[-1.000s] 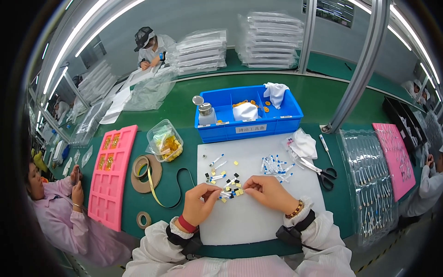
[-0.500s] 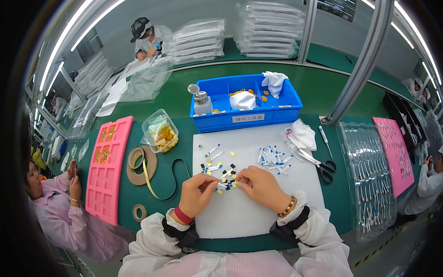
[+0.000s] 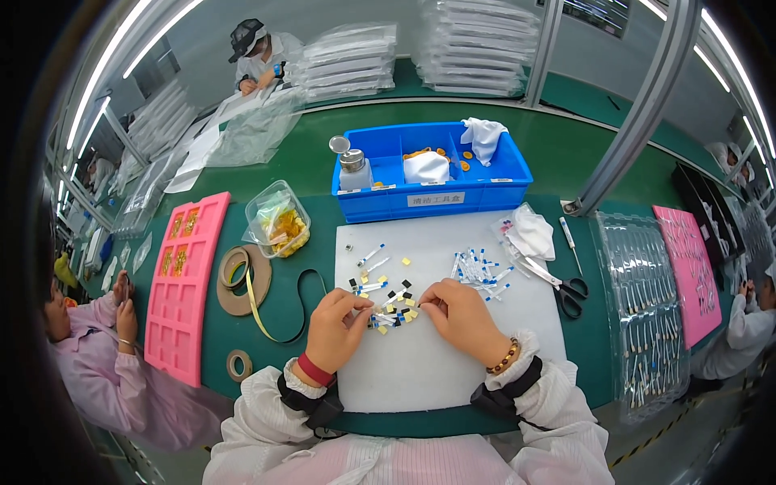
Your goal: The person picks up a small component and a strip from the table, joins them together by hand, and places the assembled unit into a slot on a plastic tray.
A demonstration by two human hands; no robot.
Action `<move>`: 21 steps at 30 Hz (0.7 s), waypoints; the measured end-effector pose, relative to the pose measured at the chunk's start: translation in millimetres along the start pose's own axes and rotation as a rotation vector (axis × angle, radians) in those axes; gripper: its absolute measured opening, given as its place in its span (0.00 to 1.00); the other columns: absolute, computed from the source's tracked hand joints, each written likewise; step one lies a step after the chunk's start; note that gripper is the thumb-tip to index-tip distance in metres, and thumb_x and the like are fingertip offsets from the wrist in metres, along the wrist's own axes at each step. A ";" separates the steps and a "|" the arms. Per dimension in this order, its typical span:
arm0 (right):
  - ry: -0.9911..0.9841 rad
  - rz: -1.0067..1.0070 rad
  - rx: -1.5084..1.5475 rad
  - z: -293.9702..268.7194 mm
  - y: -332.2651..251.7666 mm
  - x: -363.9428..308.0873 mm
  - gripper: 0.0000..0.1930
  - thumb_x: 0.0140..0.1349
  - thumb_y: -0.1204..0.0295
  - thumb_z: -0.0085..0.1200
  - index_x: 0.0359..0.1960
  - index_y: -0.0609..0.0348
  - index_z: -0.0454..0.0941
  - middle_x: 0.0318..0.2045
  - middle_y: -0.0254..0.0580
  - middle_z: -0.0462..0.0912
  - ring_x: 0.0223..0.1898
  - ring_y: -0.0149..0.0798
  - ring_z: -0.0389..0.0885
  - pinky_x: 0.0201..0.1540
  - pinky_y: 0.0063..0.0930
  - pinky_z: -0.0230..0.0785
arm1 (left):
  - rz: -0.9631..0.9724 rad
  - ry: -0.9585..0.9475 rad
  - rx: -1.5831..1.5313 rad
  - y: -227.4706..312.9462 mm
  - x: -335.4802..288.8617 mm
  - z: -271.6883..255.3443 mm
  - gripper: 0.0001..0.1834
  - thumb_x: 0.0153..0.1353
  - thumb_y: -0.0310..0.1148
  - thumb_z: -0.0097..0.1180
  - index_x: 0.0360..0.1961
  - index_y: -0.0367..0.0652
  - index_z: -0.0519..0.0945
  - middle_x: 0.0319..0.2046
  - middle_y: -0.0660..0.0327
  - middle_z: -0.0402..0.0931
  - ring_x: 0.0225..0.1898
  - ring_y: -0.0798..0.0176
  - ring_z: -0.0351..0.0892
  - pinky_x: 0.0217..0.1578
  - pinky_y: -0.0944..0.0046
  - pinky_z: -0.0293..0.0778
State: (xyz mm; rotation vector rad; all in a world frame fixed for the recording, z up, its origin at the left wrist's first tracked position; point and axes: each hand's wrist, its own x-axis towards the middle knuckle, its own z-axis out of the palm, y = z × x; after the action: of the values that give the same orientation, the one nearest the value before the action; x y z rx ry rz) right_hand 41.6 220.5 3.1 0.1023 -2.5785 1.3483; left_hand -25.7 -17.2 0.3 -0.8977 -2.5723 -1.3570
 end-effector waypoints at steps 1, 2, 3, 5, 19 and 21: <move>0.019 0.012 0.009 -1.1 -0.9 0.6 0.03 0.61 0.78 0.62 0.36 0.62 0.84 0.28 0.39 0.80 0.25 0.31 0.75 0.29 0.24 0.67 | 0.006 0.011 0.029 -1.4 -0.1 0.2 0.06 0.56 0.23 0.66 0.35 0.41 0.85 0.32 0.58 0.76 0.36 0.53 0.79 0.35 0.59 0.75; 0.018 0.011 0.009 -2.1 -1.7 1.1 0.03 0.61 0.78 0.62 0.36 0.62 0.84 0.28 0.39 0.80 0.25 0.31 0.75 0.29 0.24 0.67 | 0.006 0.012 0.029 -1.7 -0.1 -0.1 0.06 0.56 0.23 0.66 0.35 0.41 0.85 0.32 0.58 0.76 0.36 0.53 0.79 0.35 0.59 0.75; 0.026 0.025 0.008 -2.9 -2.3 1.2 0.03 0.60 0.79 0.61 0.36 0.62 0.83 0.28 0.40 0.80 0.25 0.32 0.75 0.30 0.25 0.68 | 0.003 0.007 0.049 -2.0 -0.4 -0.4 0.06 0.56 0.23 0.66 0.35 0.41 0.85 0.33 0.58 0.76 0.37 0.53 0.79 0.37 0.58 0.75; 0.034 0.039 0.007 -3.0 -0.5 1.5 0.03 0.60 0.80 0.61 0.35 0.63 0.83 0.28 0.41 0.79 0.25 0.34 0.76 0.30 0.26 0.68 | 0.001 0.003 0.069 -2.6 -0.6 -1.1 0.06 0.55 0.23 0.66 0.35 0.40 0.85 0.34 0.58 0.76 0.39 0.52 0.79 0.38 0.58 0.75; 0.007 0.013 0.005 -2.1 1.5 2.6 0.03 0.58 0.77 0.63 0.33 0.61 0.83 0.28 0.41 0.79 0.26 0.34 0.77 0.30 0.27 0.69 | 0.034 -0.031 0.101 -8.9 -4.2 -5.1 0.07 0.59 0.21 0.63 0.40 0.39 0.85 0.37 0.55 0.78 0.34 0.54 0.81 0.36 0.61 0.77; 0.005 0.021 -0.005 -3.3 0.9 2.2 0.03 0.58 0.77 0.64 0.33 0.61 0.83 0.28 0.40 0.79 0.25 0.34 0.77 0.30 0.27 0.70 | 0.048 -0.029 0.103 -7.6 -3.4 -4.8 0.07 0.60 0.21 0.63 0.40 0.39 0.85 0.36 0.55 0.78 0.34 0.53 0.81 0.36 0.61 0.77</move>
State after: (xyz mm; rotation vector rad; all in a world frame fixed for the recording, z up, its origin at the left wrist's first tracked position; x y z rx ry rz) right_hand 39.9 223.8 4.7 0.0710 -2.5864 1.3474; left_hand -27.9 -25.7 -3.5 -0.9612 -2.5972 -1.1953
